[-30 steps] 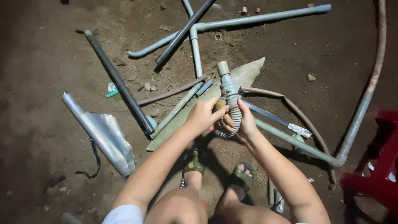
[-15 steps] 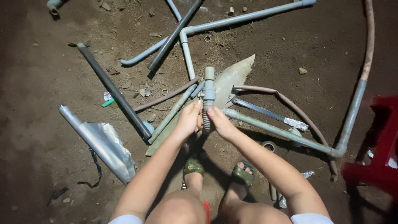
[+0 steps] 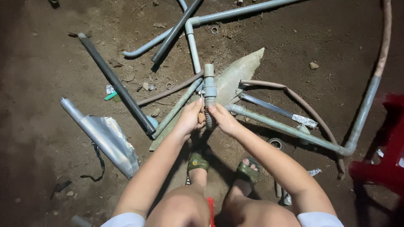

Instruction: The person sits on the ground among scattered PVC pipes and fittings, wraps tape around a pipe section, saws a gray pipe with a hacksaw, and joins pipe segments with elbow fittings, fitting a corrugated hose onto a pipe end.

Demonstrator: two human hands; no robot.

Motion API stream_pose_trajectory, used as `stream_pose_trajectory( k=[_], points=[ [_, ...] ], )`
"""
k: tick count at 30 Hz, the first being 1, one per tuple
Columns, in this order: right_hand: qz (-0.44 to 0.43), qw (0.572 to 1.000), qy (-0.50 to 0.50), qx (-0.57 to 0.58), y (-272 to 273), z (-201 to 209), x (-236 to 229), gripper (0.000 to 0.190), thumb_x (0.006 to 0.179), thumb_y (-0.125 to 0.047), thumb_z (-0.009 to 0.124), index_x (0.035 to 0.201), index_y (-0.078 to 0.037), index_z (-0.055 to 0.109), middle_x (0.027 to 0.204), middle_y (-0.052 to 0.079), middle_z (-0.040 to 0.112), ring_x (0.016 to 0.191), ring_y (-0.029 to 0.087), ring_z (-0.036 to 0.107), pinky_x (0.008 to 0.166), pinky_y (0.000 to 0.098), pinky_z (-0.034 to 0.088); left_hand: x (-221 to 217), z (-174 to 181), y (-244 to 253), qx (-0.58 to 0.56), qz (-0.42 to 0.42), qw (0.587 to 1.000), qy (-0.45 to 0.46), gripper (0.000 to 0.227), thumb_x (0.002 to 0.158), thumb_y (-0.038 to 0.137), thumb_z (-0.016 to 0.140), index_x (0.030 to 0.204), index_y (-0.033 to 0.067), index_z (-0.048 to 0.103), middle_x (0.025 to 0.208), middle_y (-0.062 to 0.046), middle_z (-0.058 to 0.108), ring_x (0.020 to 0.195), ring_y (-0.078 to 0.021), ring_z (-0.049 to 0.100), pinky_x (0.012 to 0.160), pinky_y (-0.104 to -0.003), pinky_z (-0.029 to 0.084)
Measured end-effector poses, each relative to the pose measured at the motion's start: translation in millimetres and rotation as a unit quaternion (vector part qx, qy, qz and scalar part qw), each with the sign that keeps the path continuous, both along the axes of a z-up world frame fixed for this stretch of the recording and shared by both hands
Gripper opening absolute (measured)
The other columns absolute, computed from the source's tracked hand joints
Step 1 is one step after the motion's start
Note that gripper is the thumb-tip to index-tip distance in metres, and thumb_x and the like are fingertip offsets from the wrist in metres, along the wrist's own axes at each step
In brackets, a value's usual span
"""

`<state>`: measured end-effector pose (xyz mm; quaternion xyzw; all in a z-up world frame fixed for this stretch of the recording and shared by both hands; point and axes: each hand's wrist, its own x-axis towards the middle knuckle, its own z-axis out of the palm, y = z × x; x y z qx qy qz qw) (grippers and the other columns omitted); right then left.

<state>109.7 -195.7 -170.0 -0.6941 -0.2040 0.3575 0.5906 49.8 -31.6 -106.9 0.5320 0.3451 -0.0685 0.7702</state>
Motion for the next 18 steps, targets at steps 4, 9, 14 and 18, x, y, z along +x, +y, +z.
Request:
stream_pose_trajectory(
  k=[4, 9, 14, 18],
  points=[
    [0.006, 0.998, 0.023, -0.057, 1.3, 33.7, 4.7, 0.062, 0.116, -0.05, 0.049, 0.153, 0.0, 0.056, 0.151, 0.026, 0.06, 0.148, 0.033, 0.05, 0.127, 0.0519, 0.032, -3.6, -45.2, 12.3, 0.017, -0.008, 1.0, 0.007, 0.039, 0.113, 0.044, 0.056, 0.094, 0.0101, 0.06, 0.056, -0.006, 0.05, 0.04, -0.0138, 0.054, 0.034, -0.022, 0.04],
    [-0.019, 0.998, 0.052, -0.021, -20.8, 27.0, 21.8, 0.064, 0.116, -0.035, 0.049, 0.164, 0.005, 0.035, 0.151, 0.036, 0.056, 0.138, 0.043, 0.055, 0.123, 0.0561, 0.036, -9.5, -145.0, 79.8, 0.18, -0.018, 0.98, 0.081, 0.049, 0.113, 0.051, 0.045, 0.103, 0.0082, 0.067, 0.073, -0.008, 0.065, 0.054, -0.0166, 0.067, 0.043, -0.026, 0.052],
    [-0.077, 0.987, 0.131, -0.046, -49.0, -21.6, 31.9, 0.061, 0.112, -0.032, 0.062, 0.163, -0.007, 0.041, 0.124, 0.017, 0.076, 0.103, 0.021, 0.075, 0.081, 0.0292, 0.063, -30.0, -187.6, 103.2, 0.232, 0.026, 0.954, 0.187, 0.065, 0.114, 0.057, 0.034, 0.122, 0.0038, 0.07, 0.091, -0.015, 0.077, 0.062, -0.025, 0.077, 0.049, -0.031, 0.063],
    [-0.116, 0.97, 0.213, -0.036, -58.7, -30.4, 27.9, 0.057, 0.113, -0.027, 0.059, 0.16, -0.003, 0.039, 0.124, 0.023, 0.072, 0.091, 0.031, 0.08, 0.042, 0.0259, 0.058, -30.3, -196.7, 107.2, 0.168, 0.09, 0.963, 0.19, 0.068, 0.114, 0.057, 0.033, 0.142, 0.0001, 0.059, 0.112, -0.023, 0.071, 0.07, -0.0314, 0.076, 0.044, -0.034, 0.064]
  ],
)
